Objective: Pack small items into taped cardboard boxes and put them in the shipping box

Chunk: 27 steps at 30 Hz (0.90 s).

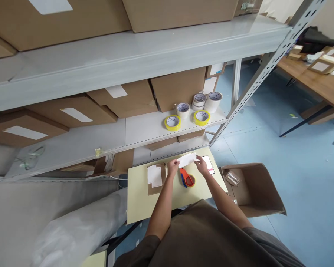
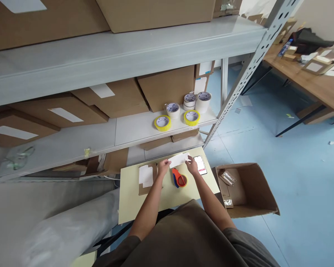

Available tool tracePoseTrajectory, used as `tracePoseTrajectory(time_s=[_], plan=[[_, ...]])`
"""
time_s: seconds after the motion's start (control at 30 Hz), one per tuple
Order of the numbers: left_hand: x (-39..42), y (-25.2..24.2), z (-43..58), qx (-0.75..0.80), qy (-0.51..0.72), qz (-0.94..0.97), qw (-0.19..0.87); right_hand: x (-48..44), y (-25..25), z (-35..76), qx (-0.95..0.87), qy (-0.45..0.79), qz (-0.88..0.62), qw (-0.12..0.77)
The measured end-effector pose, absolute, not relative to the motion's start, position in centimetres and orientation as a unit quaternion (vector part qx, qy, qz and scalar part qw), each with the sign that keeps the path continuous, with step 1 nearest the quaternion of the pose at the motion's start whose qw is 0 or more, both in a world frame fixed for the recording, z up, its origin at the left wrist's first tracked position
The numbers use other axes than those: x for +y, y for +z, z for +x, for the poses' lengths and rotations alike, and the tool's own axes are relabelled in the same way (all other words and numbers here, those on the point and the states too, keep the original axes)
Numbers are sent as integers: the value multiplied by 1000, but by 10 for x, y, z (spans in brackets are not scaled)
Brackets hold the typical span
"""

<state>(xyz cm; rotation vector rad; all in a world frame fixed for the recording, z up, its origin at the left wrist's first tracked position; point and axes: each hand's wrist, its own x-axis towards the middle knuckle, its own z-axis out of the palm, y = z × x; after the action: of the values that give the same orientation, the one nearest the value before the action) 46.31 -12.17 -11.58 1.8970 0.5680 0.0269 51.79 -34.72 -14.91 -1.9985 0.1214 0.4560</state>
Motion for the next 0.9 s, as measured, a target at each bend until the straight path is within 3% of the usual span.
tracePoseTrajectory(time_s=[0.23, 0.4, 0.63, 0.9], plan=[[-72, -75, 434, 233, 19, 774, 589, -327, -98, 530, -151, 212, -816, 517], [-41, -46, 400, 276, 54, 778, 561, -293, -67, 538, -273, 324, -764, 487], [-29, -24, 367, 278, 89, 800, 524, -271, -57, 543, -303, 348, -732, 500], [-46, -37, 360, 316, 114, 776, 533, -278, -62, 539, -250, 358, -732, 522]])
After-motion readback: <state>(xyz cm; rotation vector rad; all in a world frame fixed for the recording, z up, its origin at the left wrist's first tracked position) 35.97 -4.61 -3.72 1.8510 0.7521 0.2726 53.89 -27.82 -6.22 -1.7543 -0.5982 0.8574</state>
